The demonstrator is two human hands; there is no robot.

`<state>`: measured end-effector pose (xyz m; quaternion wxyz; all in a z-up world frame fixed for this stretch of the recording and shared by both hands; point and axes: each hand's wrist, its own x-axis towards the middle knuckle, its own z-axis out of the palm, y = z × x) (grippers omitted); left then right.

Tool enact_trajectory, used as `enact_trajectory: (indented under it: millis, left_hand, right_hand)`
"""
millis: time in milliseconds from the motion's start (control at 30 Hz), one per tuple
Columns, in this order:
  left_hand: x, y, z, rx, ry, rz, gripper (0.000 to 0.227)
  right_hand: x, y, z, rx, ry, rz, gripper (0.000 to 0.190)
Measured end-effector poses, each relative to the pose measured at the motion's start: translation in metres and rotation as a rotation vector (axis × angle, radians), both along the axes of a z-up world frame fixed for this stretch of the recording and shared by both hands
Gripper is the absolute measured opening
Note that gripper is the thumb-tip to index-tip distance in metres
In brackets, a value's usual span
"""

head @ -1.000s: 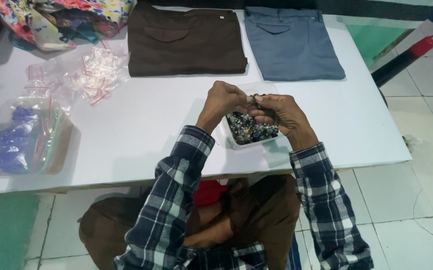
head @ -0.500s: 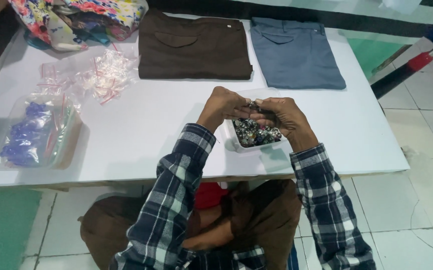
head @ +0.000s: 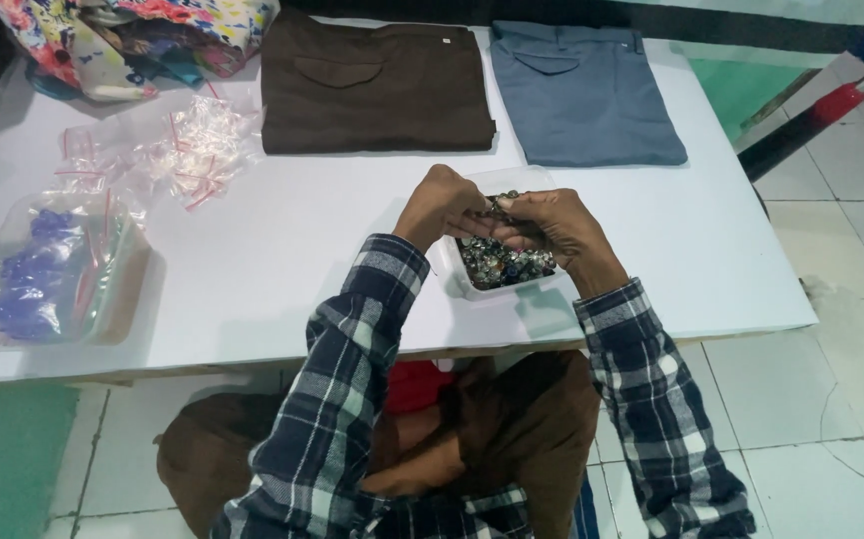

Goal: The person sorts small metal buttons from a clear plastic container, picking them out by hand and placing them on the table. They also handle small purple plastic pieces and clear zip-lock bags, placing the purple pieces into a bag.

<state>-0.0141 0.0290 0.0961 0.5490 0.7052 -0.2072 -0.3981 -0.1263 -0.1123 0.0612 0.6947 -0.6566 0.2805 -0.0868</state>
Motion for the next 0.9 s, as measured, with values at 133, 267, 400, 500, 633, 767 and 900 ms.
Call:
enact_trajectory:
  millis: [133, 267, 400, 500, 633, 767, 900]
  left_hand:
    - [-0.004, 0.001, 0.001, -0.017, -0.011, 0.014, 0.025]
    - [-0.005, 0.004, 0.011, 0.032, -0.011, 0.024, 0.023]
    - [-0.006, 0.003, 0.018, 0.070, 0.000, 0.002, 0.022]
    - [0.008, 0.000, 0.002, 0.112, -0.082, 0.000, 0.023]
    - [0.002, 0.002, 0.011, 0.103, -0.066, -0.003, 0.022]
    - [0.001, -0.003, 0.007, 0.120, -0.078, -0.019, 0.022]
    - [0.021, -0.014, -0.047, -0.152, -0.376, -0.049, 0.012]
  right_hand:
    - [0.000, 0.001, 0.000, -0.006, 0.008, -0.002, 0.020]
    - [0.000, 0.000, 0.000, 0.006, 0.012, -0.002, 0.017]
    - [0.001, -0.002, -0.002, 0.056, 0.023, -0.005, 0.017]
    - [0.005, -0.014, -0.018, 0.105, 0.023, 0.000, 0.018]
    - [0.004, -0.014, -0.015, 0.145, 0.017, 0.003, 0.019]
    - [0.001, -0.011, -0.014, 0.097, 0.008, 0.006, 0.019]
    - [-0.005, 0.000, -0.009, -0.096, -0.113, 0.003, 0.021]
